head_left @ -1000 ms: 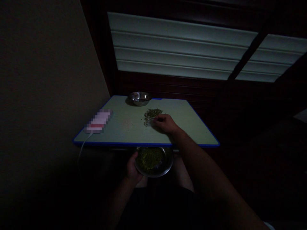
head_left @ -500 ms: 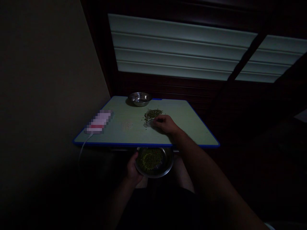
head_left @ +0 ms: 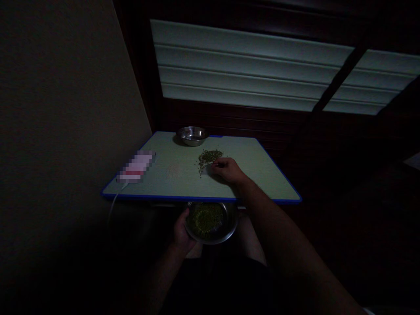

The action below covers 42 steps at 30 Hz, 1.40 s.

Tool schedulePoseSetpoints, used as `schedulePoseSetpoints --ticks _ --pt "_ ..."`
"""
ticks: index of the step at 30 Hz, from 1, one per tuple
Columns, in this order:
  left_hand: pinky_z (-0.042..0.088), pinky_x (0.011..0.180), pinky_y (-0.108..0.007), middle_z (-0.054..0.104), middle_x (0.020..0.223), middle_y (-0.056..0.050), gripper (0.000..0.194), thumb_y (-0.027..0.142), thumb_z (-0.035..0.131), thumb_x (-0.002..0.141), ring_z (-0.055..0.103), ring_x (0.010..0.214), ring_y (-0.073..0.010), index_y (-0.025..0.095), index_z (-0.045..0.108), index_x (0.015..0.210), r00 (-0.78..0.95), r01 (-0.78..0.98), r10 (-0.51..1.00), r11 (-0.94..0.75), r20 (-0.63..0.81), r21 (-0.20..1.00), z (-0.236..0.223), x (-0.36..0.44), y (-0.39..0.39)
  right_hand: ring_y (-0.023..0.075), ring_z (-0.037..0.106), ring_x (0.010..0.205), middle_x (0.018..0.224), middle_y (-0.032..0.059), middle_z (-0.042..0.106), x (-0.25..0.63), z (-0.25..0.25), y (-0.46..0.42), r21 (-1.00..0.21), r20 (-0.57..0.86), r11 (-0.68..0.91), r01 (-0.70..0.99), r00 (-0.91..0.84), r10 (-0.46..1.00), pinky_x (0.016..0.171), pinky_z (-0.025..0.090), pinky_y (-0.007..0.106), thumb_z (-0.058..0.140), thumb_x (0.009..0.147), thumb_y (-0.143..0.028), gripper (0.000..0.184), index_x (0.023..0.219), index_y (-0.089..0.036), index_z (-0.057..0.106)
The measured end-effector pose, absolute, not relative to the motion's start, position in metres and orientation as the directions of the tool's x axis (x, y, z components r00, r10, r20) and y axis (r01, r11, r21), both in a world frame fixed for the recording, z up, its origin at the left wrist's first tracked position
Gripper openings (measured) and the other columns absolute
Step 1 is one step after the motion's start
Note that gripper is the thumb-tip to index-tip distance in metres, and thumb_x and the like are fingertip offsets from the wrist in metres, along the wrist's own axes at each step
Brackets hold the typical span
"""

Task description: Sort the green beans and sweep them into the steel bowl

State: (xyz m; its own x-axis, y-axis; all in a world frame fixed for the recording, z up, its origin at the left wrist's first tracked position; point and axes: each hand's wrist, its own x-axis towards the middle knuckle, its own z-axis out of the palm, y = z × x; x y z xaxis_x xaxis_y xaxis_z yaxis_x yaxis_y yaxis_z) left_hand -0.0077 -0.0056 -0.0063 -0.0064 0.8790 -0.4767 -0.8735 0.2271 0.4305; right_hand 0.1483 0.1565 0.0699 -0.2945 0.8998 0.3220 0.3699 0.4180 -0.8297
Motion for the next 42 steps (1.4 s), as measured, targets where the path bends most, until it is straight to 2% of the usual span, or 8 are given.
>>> schedulePoseSetpoints --ticks 4,11,17,24,32,37,42 --pt "0.052 0.088 -0.041 0.077 0.080 -0.007 0.024 0.026 0.052 0.082 0.071 0.079 -0.0232 0.015 0.072 0.084 -0.026 -0.874 0.875 0.215 -0.484 0.436 -0.0068 -0.0072 -0.0059 0.0130 0.053 0.067 0.069 0.0015 0.063 0.1476 0.0700 0.1551 -0.841 0.314 0.425 0.334 -0.338 0.887 0.066 0.041 0.027 0.065 0.064 -0.031 0.018 0.071 -0.014 0.067" --pt "0.051 0.089 -0.044 0.076 0.079 -0.008 0.026 0.028 0.050 0.083 0.071 0.086 -0.0261 0.014 0.072 0.084 -0.004 -0.874 0.867 0.238 -0.498 0.423 -0.0051 -0.0078 -0.0061 0.0129 0.053 0.066 0.068 0.0013 0.062 0.1474 0.0727 0.1522 -0.870 0.287 0.412 0.273 -0.401 0.870 0.065 0.042 0.027 0.066 0.065 -0.032 0.017 0.069 -0.015 0.065" --pt "0.052 0.088 -0.042 0.076 0.080 -0.009 0.026 0.026 0.050 0.083 0.071 0.079 -0.0241 0.013 0.073 0.083 -0.035 -0.877 0.855 0.222 -0.517 0.426 -0.0038 -0.0066 -0.0057 0.0135 0.053 0.068 0.071 0.0017 0.062 0.1486 0.0695 0.1572 -0.771 0.445 0.498 0.398 -0.223 0.867 0.068 0.041 0.028 0.057 0.074 -0.033 0.019 0.074 -0.016 0.065" --pt "0.049 0.094 -0.044 0.077 0.083 -0.008 0.024 0.028 0.053 0.081 0.070 0.091 -0.0268 0.015 0.073 0.086 -0.009 -0.881 0.894 0.204 -0.447 0.427 -0.0064 -0.0066 -0.0060 0.0141 0.054 0.071 0.075 0.0024 0.064 0.1494 0.0696 0.1560 -0.654 0.479 0.556 0.513 -0.287 0.829 0.070 0.041 0.027 0.054 0.078 -0.029 0.017 0.079 -0.017 0.066" --pt "0.049 0.094 -0.044 0.077 0.081 -0.008 0.025 0.029 0.052 0.081 0.070 0.088 -0.0265 0.015 0.073 0.084 0.015 -0.885 0.887 0.226 -0.462 0.406 -0.0065 -0.0078 -0.0064 0.0137 0.054 0.069 0.072 0.0014 0.064 0.1495 0.0695 0.1553 -0.719 0.443 0.527 0.453 -0.286 0.850 0.068 0.041 0.027 0.056 0.075 -0.029 0.017 0.077 -0.016 0.066" --pt "0.050 0.093 -0.042 0.077 0.081 -0.009 0.025 0.027 0.052 0.081 0.071 0.086 -0.0256 0.015 0.073 0.083 -0.007 -0.892 0.882 0.207 -0.472 0.401 -0.0057 -0.0072 -0.0057 0.0141 0.055 0.070 0.073 0.0018 0.065 0.1494 0.0680 0.1560 -0.719 0.439 0.539 0.440 -0.314 0.842 0.068 0.041 0.027 0.056 0.075 -0.031 0.018 0.078 -0.017 0.067" --pt "0.049 0.094 -0.045 0.077 0.082 -0.009 0.025 0.029 0.054 0.081 0.070 0.090 -0.0275 0.015 0.073 0.086 0.000 -0.882 0.879 0.224 -0.476 0.415 -0.0071 -0.0076 -0.0056 0.0141 0.055 0.070 0.072 0.0014 0.064 0.1493 0.0688 0.1558 -0.722 0.441 0.526 0.450 -0.288 0.850 0.068 0.041 0.027 0.056 0.073 -0.030 0.017 0.075 -0.016 0.066"
